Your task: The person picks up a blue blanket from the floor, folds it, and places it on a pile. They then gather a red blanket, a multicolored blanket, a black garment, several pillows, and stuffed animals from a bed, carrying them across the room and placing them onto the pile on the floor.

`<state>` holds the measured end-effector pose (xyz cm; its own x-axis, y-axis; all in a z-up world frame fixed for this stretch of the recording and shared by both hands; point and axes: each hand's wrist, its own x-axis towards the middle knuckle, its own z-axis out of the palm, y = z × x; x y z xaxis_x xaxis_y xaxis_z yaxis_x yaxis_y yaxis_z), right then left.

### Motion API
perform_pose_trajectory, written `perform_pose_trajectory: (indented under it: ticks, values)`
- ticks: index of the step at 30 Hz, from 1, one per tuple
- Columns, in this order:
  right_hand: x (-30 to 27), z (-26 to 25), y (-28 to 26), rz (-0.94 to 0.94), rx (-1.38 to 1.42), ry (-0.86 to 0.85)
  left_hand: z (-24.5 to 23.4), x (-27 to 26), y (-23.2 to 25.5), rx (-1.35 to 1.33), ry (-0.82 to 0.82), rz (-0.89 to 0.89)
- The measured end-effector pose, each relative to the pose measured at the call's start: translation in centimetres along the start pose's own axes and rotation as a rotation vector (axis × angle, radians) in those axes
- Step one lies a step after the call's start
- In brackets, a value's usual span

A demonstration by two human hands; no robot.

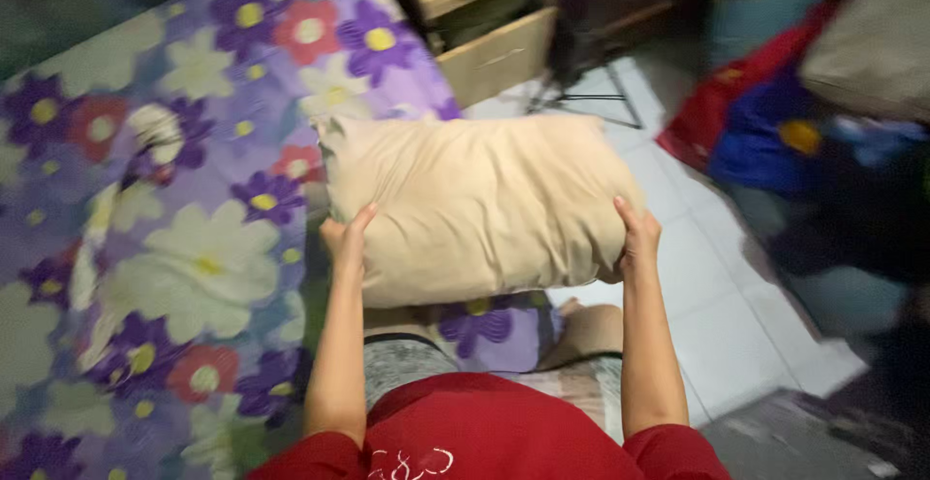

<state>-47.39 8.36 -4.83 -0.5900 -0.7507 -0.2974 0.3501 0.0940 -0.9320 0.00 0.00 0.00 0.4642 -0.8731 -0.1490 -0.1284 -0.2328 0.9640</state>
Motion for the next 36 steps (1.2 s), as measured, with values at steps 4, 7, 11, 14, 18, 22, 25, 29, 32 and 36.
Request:
perform_pose_trajectory:
  ticks: [4,7,11,14,18,22,25,29,32,36]
  values:
    - [0.4,-9.1,-7.1,-0.09,0.048,0.133,10.4,-3.9,3.1,-0.09,-0.181,0.167]
    - [-1.1,-15.6,-11.6,-0.157,0.12,0.262,17.9,-7.4,6.8,-0.065,-0.217,0.558]
    - [-3.6,-23.0,-14.5,-0.101,0.25,0.455,23.8,-13.4,12.8,0.237,-0.441,0.232]
    - [-6.5,-27.8,-15.5,-0.035,0.314,0.584,27.4,-17.2,16.6,0.273,-0.561,0.231]
    - [-10.8,-32.9,-15.5,0.072,0.343,0.775,31.3,-21.2,19.9,0.358,-0.722,0.228]
    - [-14.5,-37.2,-16.2,0.002,0.415,0.889,36.7,-25.9,23.7,0.443,-0.806,0.244]
    - [-16.1,-39.3,-18.1,-0.068,0.457,0.945,40.1,-29.3,26.3,0.386,-0.917,0.316]
    - [-17.7,-40.9,-19.5,-0.178,0.465,1.029,44.4,-32.2,28.0,0.363,-1.013,0.321]
    - [-18.9,-41.5,-20.6,-0.122,0.481,1.122,46.9,-33.0,28.3,0.298,-1.06,0.309]
    - [-18.1,-40.9,-22.7,-0.258,0.415,1.118,49.8,-32.6,28.6,0.325,-1.078,0.357]
